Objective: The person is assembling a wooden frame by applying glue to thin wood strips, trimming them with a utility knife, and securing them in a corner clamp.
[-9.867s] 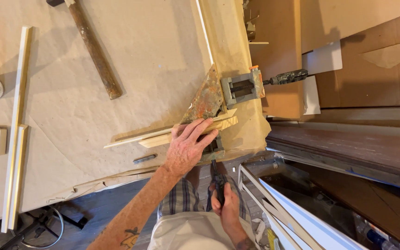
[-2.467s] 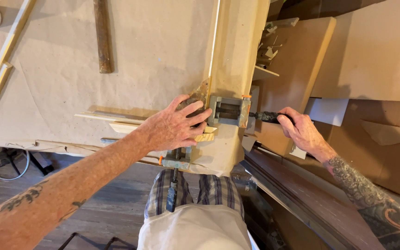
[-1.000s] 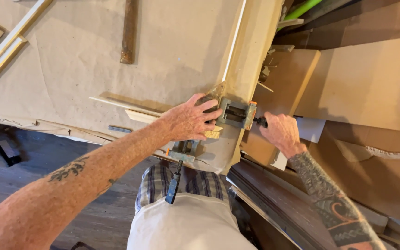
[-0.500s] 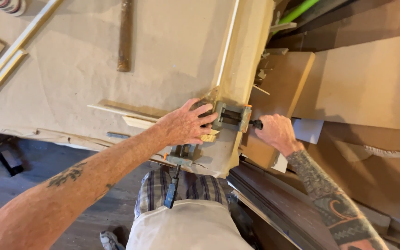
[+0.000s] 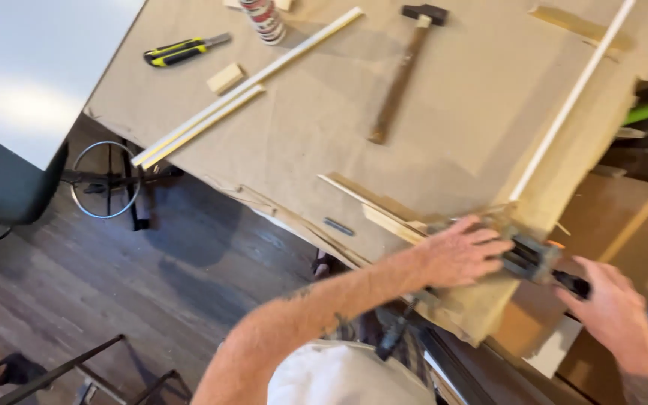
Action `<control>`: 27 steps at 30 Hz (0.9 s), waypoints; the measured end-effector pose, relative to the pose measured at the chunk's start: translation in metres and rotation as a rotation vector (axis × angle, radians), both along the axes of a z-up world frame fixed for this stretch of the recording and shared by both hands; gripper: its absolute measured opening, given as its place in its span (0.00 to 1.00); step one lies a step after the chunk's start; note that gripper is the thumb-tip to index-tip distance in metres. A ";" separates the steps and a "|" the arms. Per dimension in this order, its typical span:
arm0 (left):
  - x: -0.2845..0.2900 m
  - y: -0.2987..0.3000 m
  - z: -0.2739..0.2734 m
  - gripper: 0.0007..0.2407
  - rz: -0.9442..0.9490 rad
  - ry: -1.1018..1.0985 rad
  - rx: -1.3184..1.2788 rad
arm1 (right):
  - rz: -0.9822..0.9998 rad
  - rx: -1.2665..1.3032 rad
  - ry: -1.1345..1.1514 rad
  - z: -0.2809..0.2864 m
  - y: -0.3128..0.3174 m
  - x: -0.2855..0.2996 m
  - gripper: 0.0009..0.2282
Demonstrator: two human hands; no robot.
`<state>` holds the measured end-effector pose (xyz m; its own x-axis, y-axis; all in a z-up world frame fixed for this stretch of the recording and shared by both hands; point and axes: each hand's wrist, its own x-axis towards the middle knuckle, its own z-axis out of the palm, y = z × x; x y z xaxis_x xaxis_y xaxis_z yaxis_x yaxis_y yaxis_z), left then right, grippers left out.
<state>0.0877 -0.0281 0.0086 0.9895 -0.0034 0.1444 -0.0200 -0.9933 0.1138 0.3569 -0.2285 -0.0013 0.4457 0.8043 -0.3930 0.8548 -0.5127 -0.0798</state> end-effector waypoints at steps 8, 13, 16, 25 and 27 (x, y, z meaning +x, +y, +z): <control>-0.152 0.014 0.063 0.08 0.176 -0.257 -0.815 | -0.295 0.486 0.058 0.072 -0.028 -0.127 0.14; -0.151 0.046 0.063 0.03 0.107 -0.179 -0.732 | -0.858 0.251 0.338 0.039 -0.051 -0.254 0.09; -0.101 0.059 0.040 0.11 -0.052 -0.146 -0.434 | -0.973 0.387 0.962 -0.020 -0.066 -0.327 0.17; -0.022 0.085 0.028 0.17 -0.544 -0.099 -0.048 | -1.307 0.847 2.019 -0.040 -0.001 -0.392 0.14; -0.023 0.083 0.037 0.15 -0.588 -0.130 -0.038 | -1.263 0.785 2.042 -0.029 0.005 -0.386 0.14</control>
